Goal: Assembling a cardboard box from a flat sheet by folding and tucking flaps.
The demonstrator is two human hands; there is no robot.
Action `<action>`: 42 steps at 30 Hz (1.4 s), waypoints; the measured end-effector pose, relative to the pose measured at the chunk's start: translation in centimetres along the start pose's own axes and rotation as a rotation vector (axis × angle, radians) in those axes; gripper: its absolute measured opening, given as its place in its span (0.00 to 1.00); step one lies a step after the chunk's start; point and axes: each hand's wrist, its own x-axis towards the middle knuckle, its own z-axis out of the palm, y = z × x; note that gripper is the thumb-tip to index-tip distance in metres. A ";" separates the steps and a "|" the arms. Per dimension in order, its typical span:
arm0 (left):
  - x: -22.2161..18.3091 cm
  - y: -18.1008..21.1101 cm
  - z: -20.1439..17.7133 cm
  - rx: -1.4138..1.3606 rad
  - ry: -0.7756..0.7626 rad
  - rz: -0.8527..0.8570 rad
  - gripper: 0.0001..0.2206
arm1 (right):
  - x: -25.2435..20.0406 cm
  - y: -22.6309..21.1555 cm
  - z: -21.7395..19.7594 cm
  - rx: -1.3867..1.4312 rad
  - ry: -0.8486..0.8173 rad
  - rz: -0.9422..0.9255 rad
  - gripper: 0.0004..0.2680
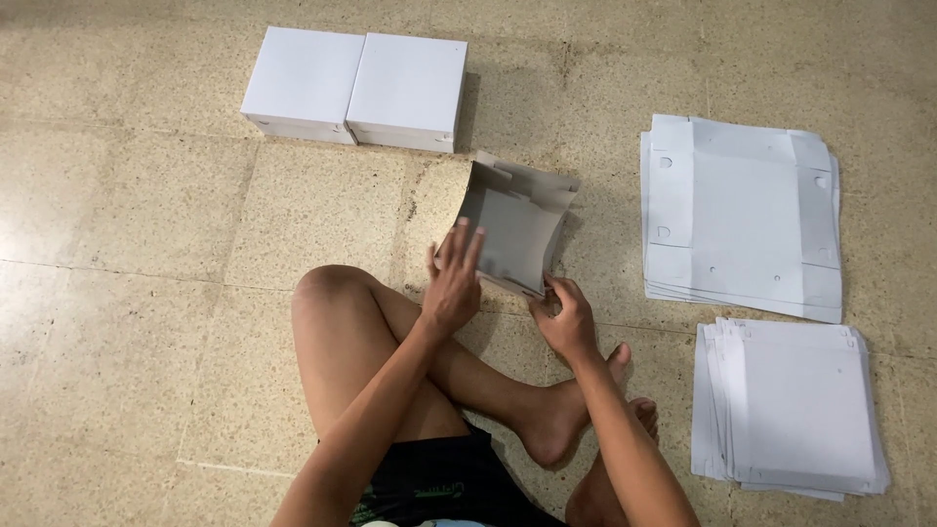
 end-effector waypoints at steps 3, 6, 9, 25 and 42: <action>-0.1 -1.5 7.0 0.136 0.035 0.416 0.34 | 0.0 0.7 0.5 0.142 -0.049 -0.033 0.15; 1.1 -2.8 9.9 0.065 0.227 0.487 0.08 | 0.6 3.4 1.7 0.187 0.143 0.044 0.10; 1.6 -3.9 10.8 -0.043 0.249 0.468 0.03 | 1.1 4.5 1.1 0.272 0.287 0.198 0.09; -0.7 -2.5 2.8 -0.321 0.051 -0.004 0.36 | 2.3 3.9 -0.8 0.218 0.215 0.229 0.24; 0.1 -3.5 3.0 -0.751 0.149 -0.444 0.22 | 2.3 7.8 1.2 0.047 0.344 0.205 0.06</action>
